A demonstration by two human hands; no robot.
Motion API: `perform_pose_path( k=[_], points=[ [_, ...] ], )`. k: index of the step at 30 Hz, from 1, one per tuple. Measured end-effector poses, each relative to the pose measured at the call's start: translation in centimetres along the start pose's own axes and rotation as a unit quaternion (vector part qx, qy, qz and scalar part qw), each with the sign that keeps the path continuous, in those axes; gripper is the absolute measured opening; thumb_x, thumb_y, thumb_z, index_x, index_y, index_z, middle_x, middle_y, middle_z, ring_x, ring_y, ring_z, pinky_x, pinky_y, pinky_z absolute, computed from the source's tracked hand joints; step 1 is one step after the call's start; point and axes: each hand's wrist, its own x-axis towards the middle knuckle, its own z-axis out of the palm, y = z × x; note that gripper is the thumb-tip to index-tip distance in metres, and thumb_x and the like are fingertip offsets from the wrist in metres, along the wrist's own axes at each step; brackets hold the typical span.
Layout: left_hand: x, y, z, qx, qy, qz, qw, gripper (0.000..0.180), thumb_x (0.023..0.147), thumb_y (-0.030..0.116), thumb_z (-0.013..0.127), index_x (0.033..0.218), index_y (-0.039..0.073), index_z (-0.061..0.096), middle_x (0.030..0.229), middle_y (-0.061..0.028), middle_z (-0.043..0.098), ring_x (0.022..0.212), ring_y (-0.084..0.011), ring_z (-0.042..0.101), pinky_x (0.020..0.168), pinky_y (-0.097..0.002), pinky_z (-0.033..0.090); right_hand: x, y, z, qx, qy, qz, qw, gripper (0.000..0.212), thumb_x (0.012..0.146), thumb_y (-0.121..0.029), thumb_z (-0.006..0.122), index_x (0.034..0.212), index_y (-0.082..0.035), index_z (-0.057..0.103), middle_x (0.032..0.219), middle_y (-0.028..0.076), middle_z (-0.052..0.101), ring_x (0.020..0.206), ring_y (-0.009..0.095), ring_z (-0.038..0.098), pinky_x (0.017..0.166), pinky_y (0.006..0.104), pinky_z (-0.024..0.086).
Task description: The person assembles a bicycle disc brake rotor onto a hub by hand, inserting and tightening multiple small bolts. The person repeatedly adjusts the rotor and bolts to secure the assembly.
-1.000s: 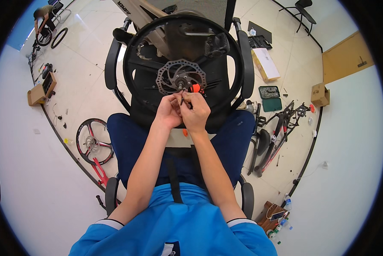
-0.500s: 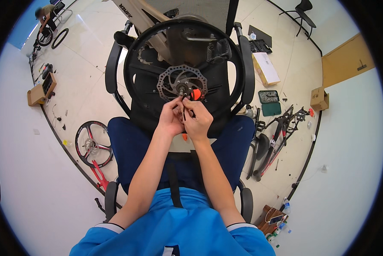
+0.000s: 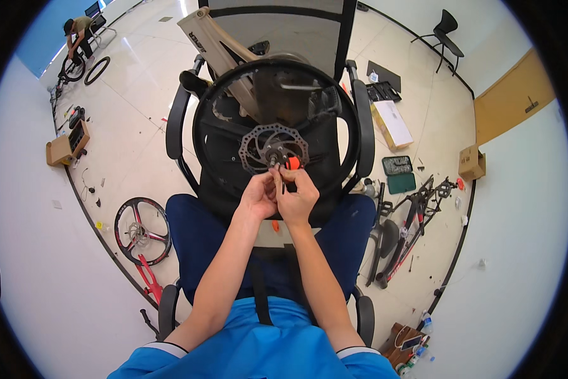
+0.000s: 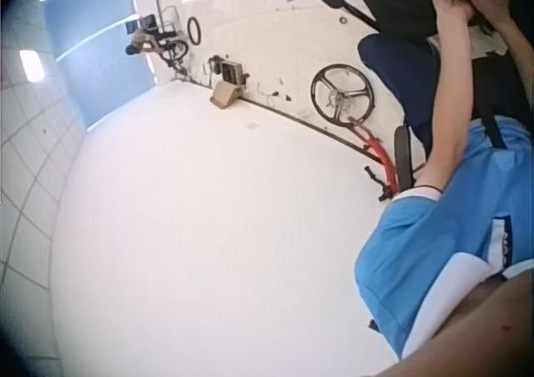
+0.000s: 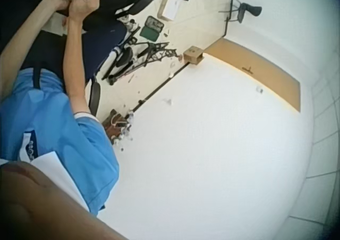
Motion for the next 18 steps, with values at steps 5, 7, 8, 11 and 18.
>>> perform_pose_path(
  k=[5,7,8,11,18],
  points=[
    [-0.2,-1.6,-2.6,0.069,-0.175,-0.017,0.982,0.033,0.099,0.041,0.061,0.101,0.011,0.074,0.069,0.0067,0.050,0.059,-0.0072,0.041,0.055,-0.0230,0.032,-0.6,-0.1,-2.0,0.056,0.022,0.092,0.994,0.013,0.079,0.000,0.082,0.084,0.002,0.071,0.079,0.010,0.070,0.068,0.015,0.067,0.064,0.0261,0.052],
    [-0.9,-2.9,-2.3,0.181,-0.082,0.011,0.980,0.035,0.099,0.039,0.062,0.101,0.007,0.074,0.063,0.0081,0.043,0.053,-0.0073,0.036,0.051,-0.0230,0.027,-1.7,0.4,-4.5,0.044,0.015,0.126,0.991,0.009,0.086,0.002,0.077,0.089,0.004,0.070,0.084,0.007,0.072,0.075,0.009,0.066,0.068,0.0220,0.051],
    [-1.0,-3.5,-2.1,0.238,-0.037,0.025,0.970,0.036,0.100,0.039,0.062,0.101,0.005,0.074,0.060,0.0088,0.039,0.049,-0.0074,0.033,0.049,-0.0231,0.024,-2.4,0.7,-5.8,0.054,0.020,0.161,0.985,0.008,0.087,0.002,0.077,0.089,0.003,0.069,0.084,0.007,0.073,0.074,0.008,0.066,0.068,0.0221,0.052],
    [1.8,-5.7,-3.2,0.509,0.015,0.279,0.814,0.029,0.095,0.027,0.067,0.100,-0.001,0.075,0.069,-0.0075,0.062,0.055,-0.0186,0.056,0.053,-0.0297,0.040,-5.2,2.5,-9.5,0.025,0.042,0.278,0.959,0.011,0.088,-0.003,0.078,0.086,0.002,0.068,0.077,0.004,0.071,0.067,0.006,0.064,0.063,0.0206,0.050],
    [8.8,-7.4,-2.1,0.742,0.029,0.408,0.531,0.026,0.090,0.014,0.065,0.109,-0.003,0.070,0.103,-0.0253,0.066,0.096,-0.0397,0.066,0.087,-0.0457,0.053,-7.8,4.6,-12.7,0.081,0.049,0.365,0.926,0.015,0.091,-0.008,0.076,0.086,0.001,0.066,0.073,0.004,0.068,0.062,0.007,0.063,0.059,0.0214,0.051]
  ],
)
